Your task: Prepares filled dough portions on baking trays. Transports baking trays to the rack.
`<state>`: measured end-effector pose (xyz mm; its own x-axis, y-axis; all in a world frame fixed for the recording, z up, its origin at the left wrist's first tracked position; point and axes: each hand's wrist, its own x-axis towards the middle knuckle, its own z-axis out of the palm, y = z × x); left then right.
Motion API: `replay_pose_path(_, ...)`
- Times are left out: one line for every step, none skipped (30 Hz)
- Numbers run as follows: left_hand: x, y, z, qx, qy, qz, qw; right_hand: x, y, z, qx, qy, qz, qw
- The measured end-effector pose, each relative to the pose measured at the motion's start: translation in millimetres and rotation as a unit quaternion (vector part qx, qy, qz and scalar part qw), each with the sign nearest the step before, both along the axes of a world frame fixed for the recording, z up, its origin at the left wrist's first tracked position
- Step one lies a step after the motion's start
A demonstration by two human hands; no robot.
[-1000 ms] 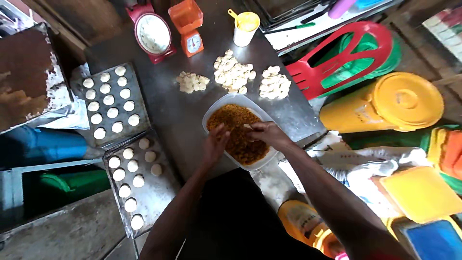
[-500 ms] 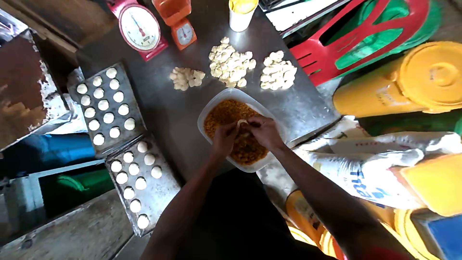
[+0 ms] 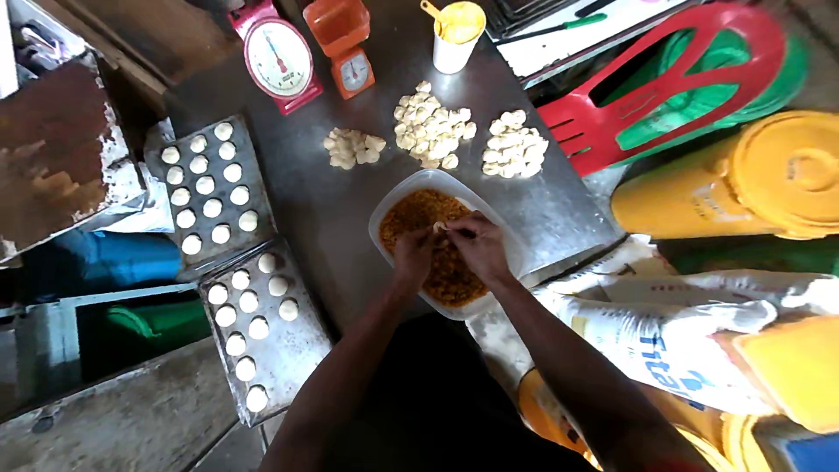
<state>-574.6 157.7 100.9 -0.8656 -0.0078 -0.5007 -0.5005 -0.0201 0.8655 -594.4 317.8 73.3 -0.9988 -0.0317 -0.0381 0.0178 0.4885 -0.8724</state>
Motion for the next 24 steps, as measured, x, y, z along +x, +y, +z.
replay_pose_path(3,-4,0,-0.022,0.01,0.004,1.0,2,-1,5,-0.01,-0.02,0.012,1.0)
replay_pose_path(7,-9,0,-0.041,0.02,0.011,0.999,4,-2,13,-0.03,-0.044,0.032,0.998)
replay_pose_path(10,-14,-1,-0.05,0.031,0.02,0.998,7,-3,21,-0.056,-0.066,0.055,0.995)
replay_pose_path(13,-20,0,-0.057,0.043,0.026,0.997,10,-5,28,-0.073,-0.073,0.077,0.992)
replay_pose_path(16,-25,2,-0.064,0.055,0.031,0.996,13,-10,31,-0.073,-0.058,0.087,0.992)
replay_pose_path(18,-29,5,-0.082,0.063,0.032,0.994,17,-18,33,-0.054,-0.031,0.081,0.995)
replay_pose_path(22,-32,8,-0.095,0.071,0.034,0.992,21,-28,33,-0.03,0.004,0.06,0.998)
replay_pose_path(26,-35,11,-0.103,0.076,0.033,0.991,24,-38,30,-0.017,0.043,0.041,0.998)
replay_pose_path(32,-40,13,-0.114,0.077,0.032,0.99,26,-48,26,-0.009,0.078,0.032,0.996)
replay_pose_path(38,-46,16,-0.117,0.073,0.028,0.99,28,-57,23,-0.011,0.097,0.034,0.995)
replay_pose_path(46,-53,17,-0.115,0.073,0.029,0.99,30,-65,22,-0.016,0.093,0.043,0.995)
replay_pose_path(56,-61,18,-0.114,0.068,0.032,0.991,34,-73,22,-0.025,0.072,0.064,0.995)
replay_pose_path(65,-72,19,-0.116,0.059,0.034,0.991,37,-79,25,-0.04,0.039,0.098,0.994)
replay_pose_path(75,-83,20,-0.117,0.056,0.042,0.991,41,-84,30,-0.068,-0.001,0.143,0.987)
replay_pose_path(84,-95,21,-0.105,0.062,0.051,0.991,46,-89,35,-0.101,-0.04,0.19,0.976)
replay_pose_path(94,-108,20,-0.082,0.071,0.058,0.992,52,-95,39,-0.117,-0.072,0.227,0.964)
replay_pose_path(102,-120,16,-0.058,0.081,0.059,0.993,58,-101,40,-0.101,-0.087,0.253,0.958)
replay_pose_path(110,-130,9,-0.042,0.093,0.056,0.993,63,-108,38,-0.063,-0.085,0.266,0.958)
replay_pose_path(116,-139,4,-0.042,0.101,0.048,0.993,67,-116,33,-0.023,-0.074,0.265,0.961)
replay_pose_path(121,-147,-1,-0.057,0.103,0.038,0.992,71,-123,25,0.007,-0.065,0.261,0.963)
replay_pose_path(124,-153,-7,-0.078,0.096,0.031,0.992,74,-130,15,0.02,-0.05,0.257,0.965)
replay_pose_path(127,-159,-13,-0.102,0.083,0.024,0.991,76,-137,3,0.029,-0.044,0.256,0.965)
replay_pose_path(128,-164,-21,-0.127,0.067,0.015,0.989,77,-143,-4,0.042,-0.065,0.262,0.962)
replay_pose_path(130,-167,-29,-0.159,0.054,0.003,0.986,78,-148,-10,0.049,-0.105,0.27,0.956)
